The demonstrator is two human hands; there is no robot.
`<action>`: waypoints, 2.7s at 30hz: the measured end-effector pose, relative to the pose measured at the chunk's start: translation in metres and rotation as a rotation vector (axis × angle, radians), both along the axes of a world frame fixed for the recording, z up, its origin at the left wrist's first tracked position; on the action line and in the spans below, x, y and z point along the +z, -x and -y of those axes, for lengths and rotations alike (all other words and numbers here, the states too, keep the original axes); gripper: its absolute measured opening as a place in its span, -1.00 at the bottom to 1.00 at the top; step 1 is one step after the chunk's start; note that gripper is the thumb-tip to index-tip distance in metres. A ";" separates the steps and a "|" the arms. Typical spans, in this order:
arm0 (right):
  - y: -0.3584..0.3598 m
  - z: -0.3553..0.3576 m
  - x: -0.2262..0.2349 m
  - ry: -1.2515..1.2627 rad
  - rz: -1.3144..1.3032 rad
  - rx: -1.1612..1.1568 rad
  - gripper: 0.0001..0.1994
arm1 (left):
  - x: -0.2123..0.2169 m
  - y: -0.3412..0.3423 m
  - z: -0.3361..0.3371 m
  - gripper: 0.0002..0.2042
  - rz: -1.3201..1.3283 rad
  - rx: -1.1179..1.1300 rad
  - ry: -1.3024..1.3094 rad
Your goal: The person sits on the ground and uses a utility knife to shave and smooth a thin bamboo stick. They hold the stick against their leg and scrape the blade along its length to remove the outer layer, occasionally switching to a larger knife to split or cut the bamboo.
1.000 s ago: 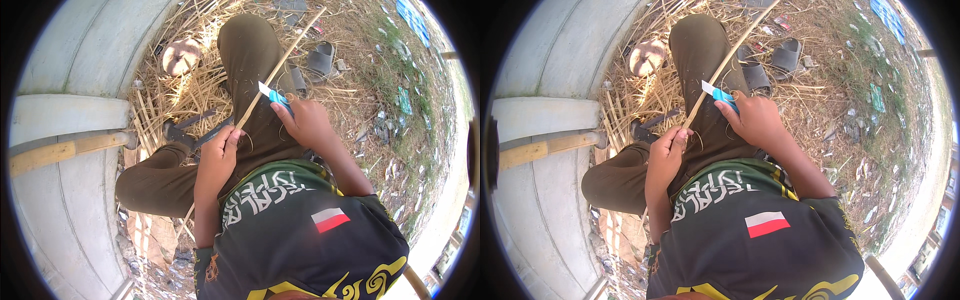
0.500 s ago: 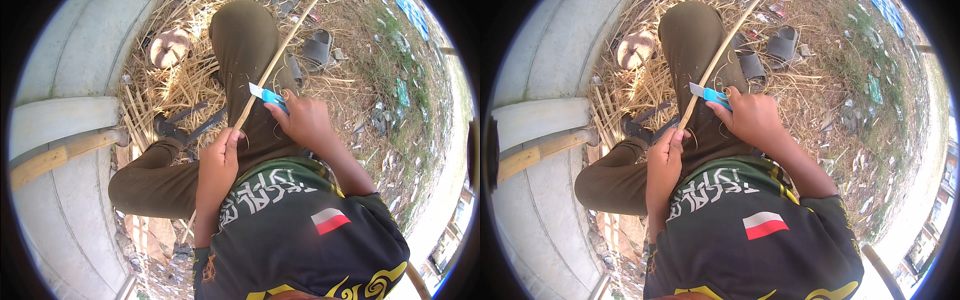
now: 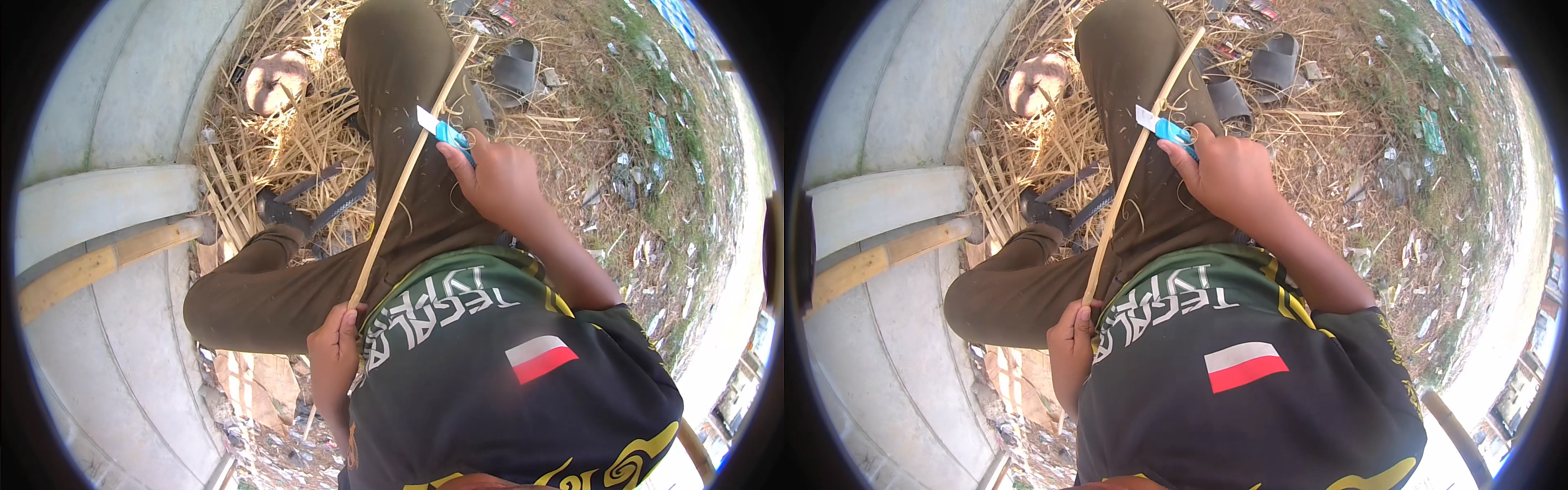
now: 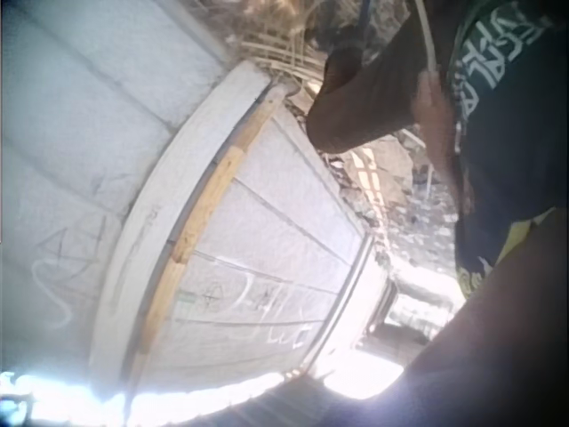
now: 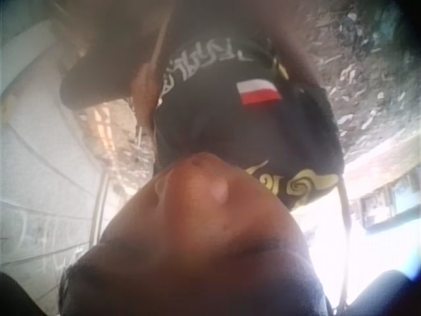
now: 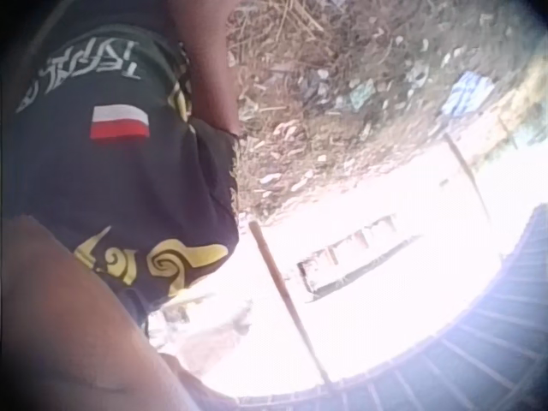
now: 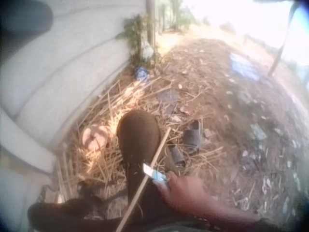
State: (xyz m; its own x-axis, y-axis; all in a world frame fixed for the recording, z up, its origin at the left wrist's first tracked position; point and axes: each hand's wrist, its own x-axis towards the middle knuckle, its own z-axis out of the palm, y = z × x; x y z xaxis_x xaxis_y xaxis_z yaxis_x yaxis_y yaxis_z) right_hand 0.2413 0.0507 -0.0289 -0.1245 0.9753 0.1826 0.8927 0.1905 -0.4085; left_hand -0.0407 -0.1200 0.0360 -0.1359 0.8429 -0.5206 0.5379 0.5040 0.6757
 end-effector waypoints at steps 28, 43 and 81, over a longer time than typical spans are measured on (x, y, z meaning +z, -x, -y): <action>-0.006 -0.003 0.022 0.080 -0.009 0.224 -0.46 | -0.016 -0.049 -0.101 -0.68 0.074 -0.294 -0.228; 0.000 -0.003 0.014 0.092 0.072 0.195 -0.52 | -0.029 -0.061 -0.124 -0.78 0.185 -0.246 -0.222; -0.006 0.009 0.003 0.036 -0.301 0.074 -0.52 | -0.027 0.003 -0.037 -0.78 0.567 0.179 -0.089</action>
